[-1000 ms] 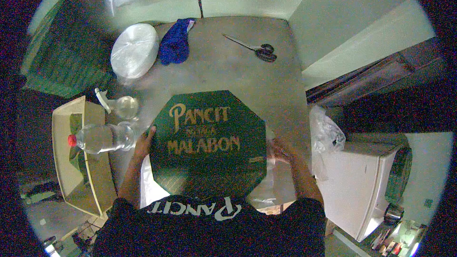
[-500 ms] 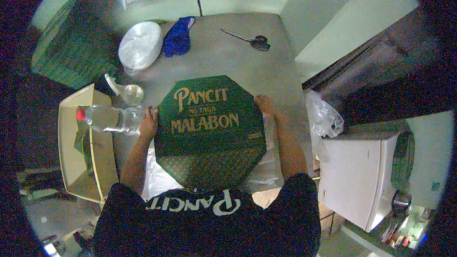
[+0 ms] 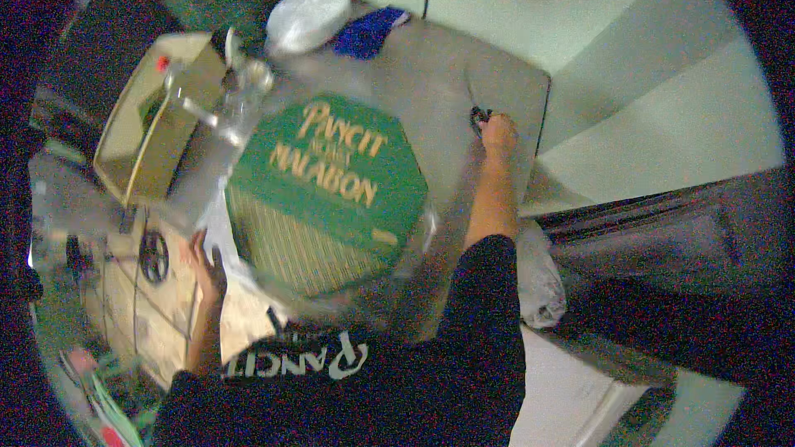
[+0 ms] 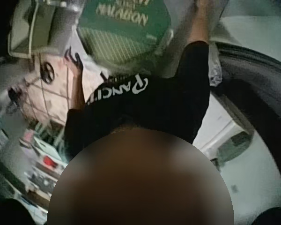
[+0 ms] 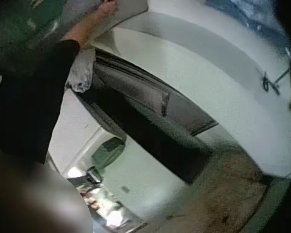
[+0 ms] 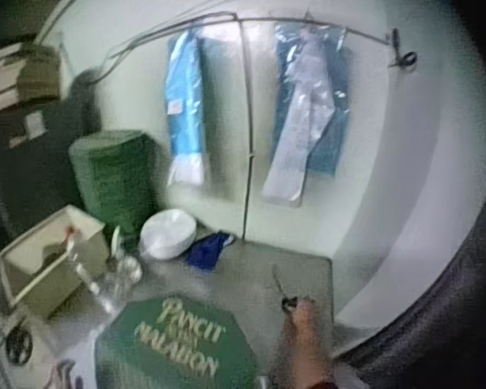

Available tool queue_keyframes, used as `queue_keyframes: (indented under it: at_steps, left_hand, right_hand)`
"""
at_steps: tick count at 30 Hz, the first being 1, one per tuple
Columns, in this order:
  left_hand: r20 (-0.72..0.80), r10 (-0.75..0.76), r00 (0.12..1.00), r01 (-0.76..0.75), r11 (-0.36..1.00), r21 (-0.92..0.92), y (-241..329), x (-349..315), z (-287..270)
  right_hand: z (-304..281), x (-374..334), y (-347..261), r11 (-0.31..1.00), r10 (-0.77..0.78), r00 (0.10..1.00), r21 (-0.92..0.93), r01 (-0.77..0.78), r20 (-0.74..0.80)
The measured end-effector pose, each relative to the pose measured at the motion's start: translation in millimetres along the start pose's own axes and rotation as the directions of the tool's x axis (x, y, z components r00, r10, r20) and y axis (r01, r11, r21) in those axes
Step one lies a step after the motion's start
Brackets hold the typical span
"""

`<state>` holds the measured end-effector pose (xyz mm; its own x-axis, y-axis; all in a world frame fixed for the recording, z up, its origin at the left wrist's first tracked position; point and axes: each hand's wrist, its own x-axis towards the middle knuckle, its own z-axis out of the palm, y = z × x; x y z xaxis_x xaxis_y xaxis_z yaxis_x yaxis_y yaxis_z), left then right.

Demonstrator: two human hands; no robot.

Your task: The person assembles a large round tray of pancit by adding toppings with tongs, then wraps the tray in plastic and a branded cardboard cover. They secure the package with rubber bands and scissors, carry it to a counter, and hand it to a customer.

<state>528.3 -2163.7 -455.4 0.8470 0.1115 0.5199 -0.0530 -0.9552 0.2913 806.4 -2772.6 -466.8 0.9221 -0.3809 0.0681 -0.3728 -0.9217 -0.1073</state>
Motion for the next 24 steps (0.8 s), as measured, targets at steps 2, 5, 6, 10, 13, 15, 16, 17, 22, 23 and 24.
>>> queue_keyframes:
  at_steps: [2,5,6,10,13,15,16,17,22,23,24]
  left_hand:
    - [-0.002,0.074,0.997,-0.074,0.988,-0.139,60.3,-55.6,-19.8]
    - [0.003,0.308,0.951,-0.262,0.815,-0.516,144.9,-143.9,-31.9]
    - [0.120,0.495,0.861,-0.294,0.676,-0.676,174.7,-158.8,-33.8]
    - [0.408,0.551,0.728,-0.352,0.811,-0.467,268.5,-235.2,-32.0]
    - [0.492,0.367,0.789,-0.263,0.927,-0.269,277.1,-285.6,-28.2]
    - [0.511,0.340,0.790,-0.209,0.932,-0.297,257.0,-311.2,-24.0]
    - [0.473,0.409,0.780,-0.273,0.903,-0.331,239.3,-328.0,-11.4]
    - [0.448,0.423,0.788,-0.276,0.892,-0.358,235.4,-336.3,-16.5]
    - [0.367,0.498,0.786,-0.359,0.850,-0.385,234.7,-353.7,-67.6]
    - [0.364,0.490,0.792,-0.360,0.857,-0.369,228.1,-360.7,-73.4]
    - [0.360,0.494,0.792,-0.373,0.857,-0.356,222.1,-367.2,-77.6]
  right_hand:
    - [-1.5,-60.3,45.8,0.996,-0.074,0.996,0.058,0.071,0.058]
    - [-3.9,-159.6,108.6,0.981,-0.176,0.984,0.088,0.173,0.024]
    - [-1.4,-179.9,141.4,0.981,-0.191,0.981,0.028,0.190,0.024]
    - [-38.4,-286.5,235.2,0.823,-0.511,0.824,0.138,0.551,-0.247]
    - [-88.6,-355.1,277.3,0.799,-0.513,0.853,0.419,0.431,0.101]
    - [-99.6,-372.3,284.7,0.805,-0.575,0.664,0.472,0.358,0.478]
    - [-114.8,-386.6,271.8,0.815,-0.579,0.514,0.476,0.331,0.633]
    - [-123.3,-400.4,263.1,0.832,-0.552,0.344,0.468,0.300,0.760]
    - [-62.2,-409.5,264.0,0.942,-0.318,0.071,0.324,-0.091,0.945]
    - [-57.7,-408.2,245.2,0.930,-0.335,0.026,0.335,-0.151,0.942]
    - [-59.7,-410.9,224.6,0.917,-0.347,-0.015,0.337,-0.213,0.938]
